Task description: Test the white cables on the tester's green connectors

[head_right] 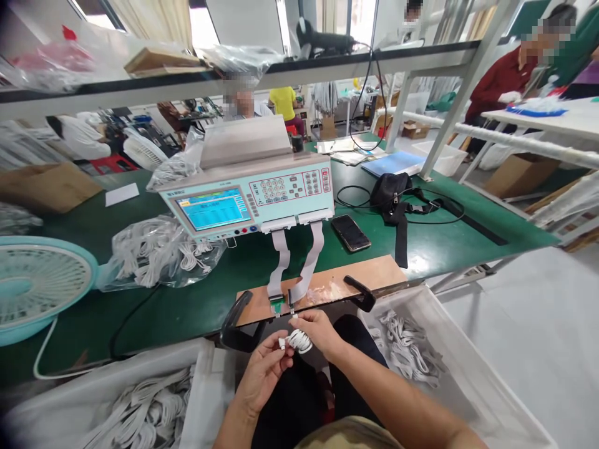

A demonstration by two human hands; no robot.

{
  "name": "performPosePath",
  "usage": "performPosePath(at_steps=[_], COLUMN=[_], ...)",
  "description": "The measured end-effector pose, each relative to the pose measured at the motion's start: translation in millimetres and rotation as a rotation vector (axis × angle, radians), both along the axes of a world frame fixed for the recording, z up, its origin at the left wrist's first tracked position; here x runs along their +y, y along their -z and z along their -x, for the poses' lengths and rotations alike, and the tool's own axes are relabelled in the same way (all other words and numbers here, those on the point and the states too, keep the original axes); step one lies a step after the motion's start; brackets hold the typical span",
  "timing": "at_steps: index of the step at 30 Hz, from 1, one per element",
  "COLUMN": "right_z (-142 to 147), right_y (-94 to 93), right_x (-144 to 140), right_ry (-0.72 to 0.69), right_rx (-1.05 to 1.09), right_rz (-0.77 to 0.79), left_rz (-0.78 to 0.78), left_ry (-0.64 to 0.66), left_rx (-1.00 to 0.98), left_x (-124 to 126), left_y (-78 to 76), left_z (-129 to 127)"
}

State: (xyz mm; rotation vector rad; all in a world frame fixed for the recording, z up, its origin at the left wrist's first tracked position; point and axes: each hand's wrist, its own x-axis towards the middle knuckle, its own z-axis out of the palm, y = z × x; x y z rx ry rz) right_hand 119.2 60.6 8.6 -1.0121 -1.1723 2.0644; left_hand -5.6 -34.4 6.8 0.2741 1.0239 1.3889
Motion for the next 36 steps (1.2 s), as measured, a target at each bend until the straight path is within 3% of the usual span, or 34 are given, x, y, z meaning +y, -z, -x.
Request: performPosePath(at_steps=[6,10,13,16,25,32,36], right_z=[7.2,10.0,12.9,15.8,16.7,16.3,17.6], right_y=[-5.6,-6.3,-2.6,0.2,-2.9,0.5,-3.2], right_x=[-1.9,-1.8,0.0,1.2,0.1,-0.2,0.9], right_ry=[0.023,0.018,0.081,0.136,0.126,0.107,0.108], right_rx=[-0.013,0.029,0.063,0.089,0.151,0.168,0.161], right_rz=[-0.023,0.012,0.091,0.155,0.198,0.182,0.192], left_rz=[0.034,0.036,-0.073,-0.179,-0.108,-0.031,-0.019], left_ry=[-0.094,-0.022,0.076,0.094,-0.071,-0.312,-0.379], left_rx=[0.139,0.520,0.825,0.953,0.955,0.732,0.648], left_x=[9.5,15.9,18.5,21.9,30.4,30.4,35.5], left_y=[11.6,12.4,6.8,2.5,9.2,22.9,29.2], left_z=[-5.3,-2.4,5.4,12.2,6.4,-12.9,-20.0])
